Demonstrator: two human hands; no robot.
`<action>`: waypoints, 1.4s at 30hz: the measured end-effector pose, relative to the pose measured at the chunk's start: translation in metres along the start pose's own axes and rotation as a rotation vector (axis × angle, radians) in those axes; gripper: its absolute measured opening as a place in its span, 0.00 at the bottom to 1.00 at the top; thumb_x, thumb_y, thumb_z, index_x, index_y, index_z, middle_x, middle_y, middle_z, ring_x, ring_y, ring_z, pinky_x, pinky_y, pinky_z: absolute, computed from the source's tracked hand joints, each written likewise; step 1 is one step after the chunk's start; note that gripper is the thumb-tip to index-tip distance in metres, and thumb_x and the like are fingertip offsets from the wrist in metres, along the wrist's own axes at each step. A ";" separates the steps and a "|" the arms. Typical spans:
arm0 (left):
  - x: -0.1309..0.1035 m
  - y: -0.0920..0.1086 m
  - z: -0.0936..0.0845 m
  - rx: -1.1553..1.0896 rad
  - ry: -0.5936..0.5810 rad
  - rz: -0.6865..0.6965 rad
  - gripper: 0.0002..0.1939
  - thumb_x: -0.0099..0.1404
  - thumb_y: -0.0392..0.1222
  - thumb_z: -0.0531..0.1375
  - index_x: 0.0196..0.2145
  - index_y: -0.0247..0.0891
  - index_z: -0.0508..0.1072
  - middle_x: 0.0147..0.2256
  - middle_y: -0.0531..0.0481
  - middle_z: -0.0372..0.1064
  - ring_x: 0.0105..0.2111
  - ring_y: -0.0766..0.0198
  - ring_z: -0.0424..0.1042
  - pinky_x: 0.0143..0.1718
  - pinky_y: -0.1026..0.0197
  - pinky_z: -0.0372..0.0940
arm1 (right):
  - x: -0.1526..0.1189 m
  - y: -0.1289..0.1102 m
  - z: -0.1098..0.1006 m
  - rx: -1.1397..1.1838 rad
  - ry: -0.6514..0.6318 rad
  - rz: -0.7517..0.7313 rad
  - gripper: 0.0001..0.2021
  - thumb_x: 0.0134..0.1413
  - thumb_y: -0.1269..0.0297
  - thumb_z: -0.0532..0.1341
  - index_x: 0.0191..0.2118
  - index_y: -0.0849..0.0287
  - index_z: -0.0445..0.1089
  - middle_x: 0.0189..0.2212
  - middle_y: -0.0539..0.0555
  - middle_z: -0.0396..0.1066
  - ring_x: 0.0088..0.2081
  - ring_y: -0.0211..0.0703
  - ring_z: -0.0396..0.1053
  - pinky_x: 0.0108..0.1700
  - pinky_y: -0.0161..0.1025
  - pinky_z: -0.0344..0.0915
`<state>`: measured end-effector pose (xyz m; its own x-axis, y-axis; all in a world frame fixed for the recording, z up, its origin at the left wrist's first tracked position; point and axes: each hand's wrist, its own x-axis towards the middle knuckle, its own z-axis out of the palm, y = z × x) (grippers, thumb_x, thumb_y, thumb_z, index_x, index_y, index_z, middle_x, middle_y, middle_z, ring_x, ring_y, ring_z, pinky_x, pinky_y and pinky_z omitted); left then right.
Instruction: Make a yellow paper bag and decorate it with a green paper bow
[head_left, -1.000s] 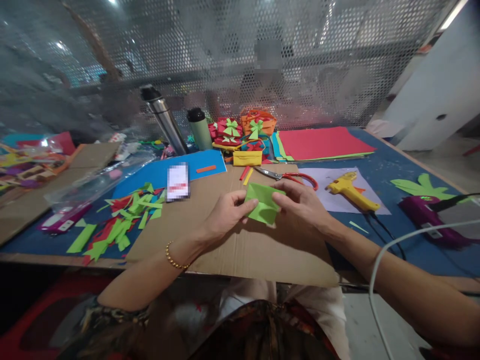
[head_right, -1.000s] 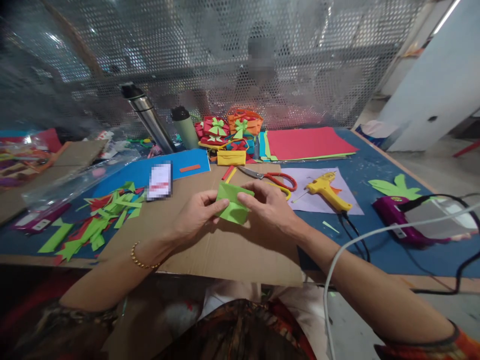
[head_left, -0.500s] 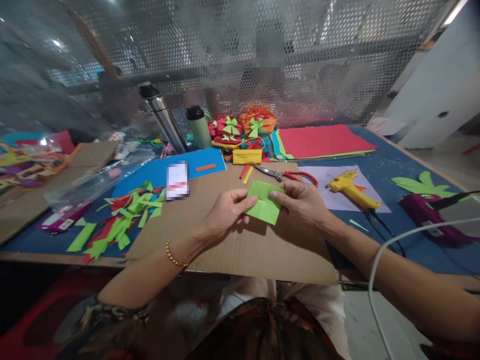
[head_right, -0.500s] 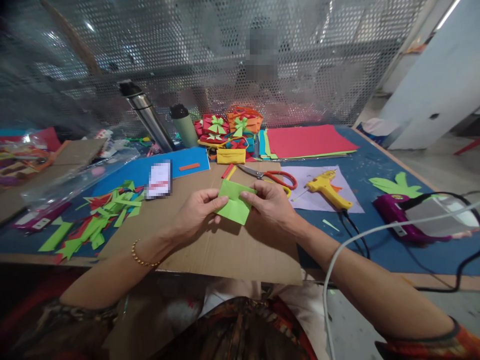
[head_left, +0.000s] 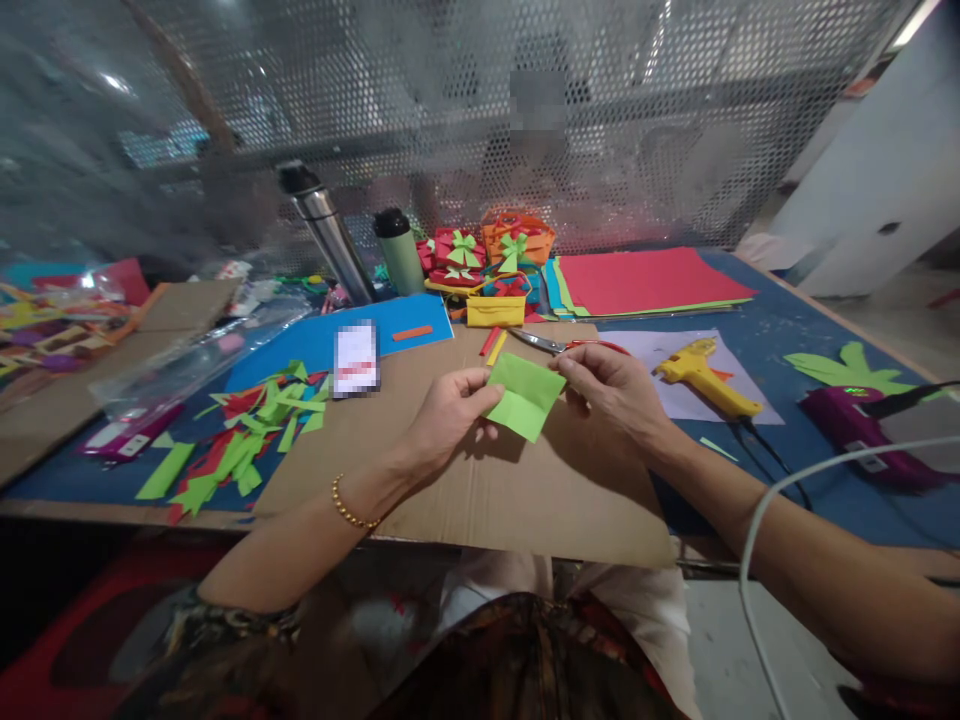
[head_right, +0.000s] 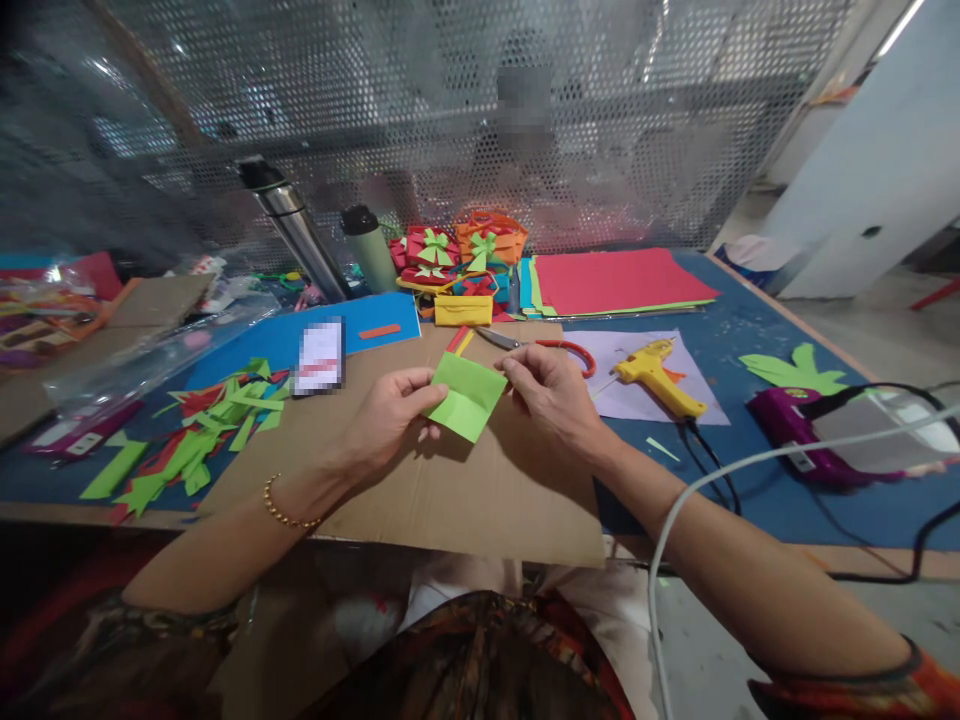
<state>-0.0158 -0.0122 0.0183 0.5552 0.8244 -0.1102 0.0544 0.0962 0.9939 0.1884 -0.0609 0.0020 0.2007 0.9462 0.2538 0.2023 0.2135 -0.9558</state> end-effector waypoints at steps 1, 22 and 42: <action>0.001 0.000 0.000 0.000 0.013 0.006 0.12 0.61 0.47 0.65 0.33 0.34 0.75 0.23 0.53 0.71 0.16 0.72 0.66 0.14 0.69 0.58 | 0.001 0.000 -0.001 0.005 0.010 -0.003 0.22 0.55 0.40 0.67 0.32 0.57 0.71 0.18 0.44 0.66 0.17 0.32 0.60 0.20 0.33 0.55; 0.013 -0.005 -0.003 -0.154 0.038 0.008 0.07 0.60 0.41 0.63 0.33 0.33 0.74 0.24 0.52 0.73 0.15 0.72 0.68 0.13 0.70 0.58 | -0.015 0.014 0.003 -0.795 -0.112 -0.649 0.14 0.64 0.66 0.62 0.53 0.55 0.78 0.37 0.55 0.70 0.33 0.42 0.67 0.30 0.37 0.59; 0.009 -0.013 -0.003 -0.115 -0.004 0.079 0.22 0.57 0.57 0.73 0.34 0.33 0.78 0.25 0.49 0.74 0.20 0.70 0.66 0.19 0.67 0.66 | -0.006 0.012 0.008 -0.170 -0.010 -0.148 0.23 0.57 0.42 0.68 0.24 0.55 0.65 0.22 0.46 0.60 0.26 0.38 0.57 0.28 0.38 0.54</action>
<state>-0.0141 -0.0041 0.0045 0.5576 0.8295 -0.0312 -0.0850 0.0944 0.9919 0.1821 -0.0617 -0.0123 0.1471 0.9102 0.3872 0.3873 0.3072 -0.8693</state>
